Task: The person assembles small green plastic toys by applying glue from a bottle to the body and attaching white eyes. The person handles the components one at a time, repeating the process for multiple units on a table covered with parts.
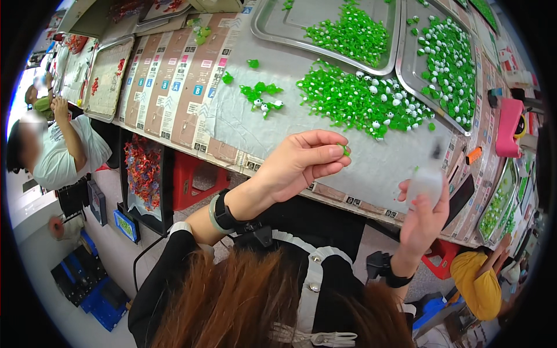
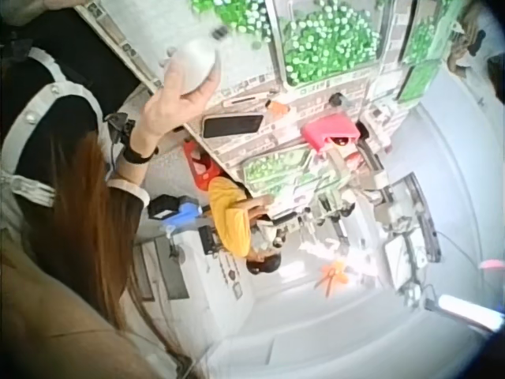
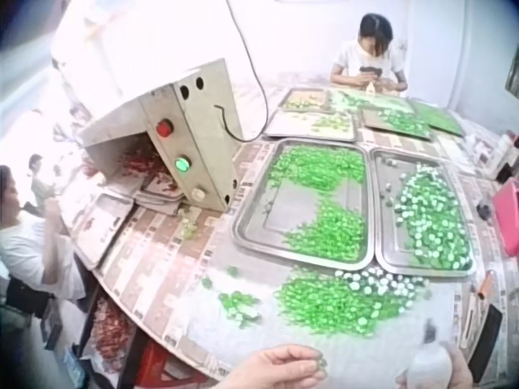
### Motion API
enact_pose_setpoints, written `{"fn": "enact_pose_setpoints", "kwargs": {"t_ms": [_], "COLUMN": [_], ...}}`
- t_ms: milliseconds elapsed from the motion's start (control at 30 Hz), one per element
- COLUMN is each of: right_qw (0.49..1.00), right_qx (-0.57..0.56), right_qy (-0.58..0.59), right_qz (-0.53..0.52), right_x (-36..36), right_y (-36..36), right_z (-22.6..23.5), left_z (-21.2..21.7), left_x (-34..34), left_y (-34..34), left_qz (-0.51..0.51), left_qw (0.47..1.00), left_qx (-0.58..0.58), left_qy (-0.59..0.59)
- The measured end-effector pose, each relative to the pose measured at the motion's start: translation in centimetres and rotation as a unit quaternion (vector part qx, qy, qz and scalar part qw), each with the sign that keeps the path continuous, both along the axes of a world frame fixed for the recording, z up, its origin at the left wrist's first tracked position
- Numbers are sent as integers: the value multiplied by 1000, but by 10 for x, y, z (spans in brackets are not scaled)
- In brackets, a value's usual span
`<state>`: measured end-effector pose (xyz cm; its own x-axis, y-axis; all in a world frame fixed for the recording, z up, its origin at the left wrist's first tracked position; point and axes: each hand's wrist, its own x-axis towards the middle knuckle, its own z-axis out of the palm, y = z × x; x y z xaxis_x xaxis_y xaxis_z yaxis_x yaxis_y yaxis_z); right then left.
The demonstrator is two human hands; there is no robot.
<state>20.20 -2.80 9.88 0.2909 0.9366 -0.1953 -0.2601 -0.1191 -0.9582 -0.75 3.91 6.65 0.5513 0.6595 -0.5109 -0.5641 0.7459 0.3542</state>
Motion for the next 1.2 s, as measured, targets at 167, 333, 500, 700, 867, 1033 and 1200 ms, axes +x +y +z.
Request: {"fn": "enact_pose_setpoints", "kwargs": {"t_ms": [167, 333, 500, 700, 867, 1033, 1200], "right_qw": [989, 961, 940, 940, 939, 955, 956], "right_qx": [100, 170, 194, 179, 171, 165, 154], "right_qy": [-96, -215, -280, -290, -299, -244, -246], "right_qz": [-49, -45, -21, -10, -5, -41, -34], "right_x": [-27, -30, -32, -32, -31, -32, -30], "right_y": [-4, -3, -3, -4, -3, -4, -5], "right_z": [1, 7, 8, 5, 3, 8, 8], "left_z": [-8, -17, -16, -16, -16, -12, -10], "left_x": [2, 1, 2, 2, 2, 2, 3], "left_y": [-4, -9, -9, -10, -9, -8, -7], "left_qz": [-22, -25, -31, -37, -43, -26, -11], "left_qw": [992, 985, 984, 982, 982, 990, 996], "left_qx": [-77, -96, -115, -121, -120, -90, -52], "left_qy": [-98, -139, -133, -136, -143, -101, -75]}}
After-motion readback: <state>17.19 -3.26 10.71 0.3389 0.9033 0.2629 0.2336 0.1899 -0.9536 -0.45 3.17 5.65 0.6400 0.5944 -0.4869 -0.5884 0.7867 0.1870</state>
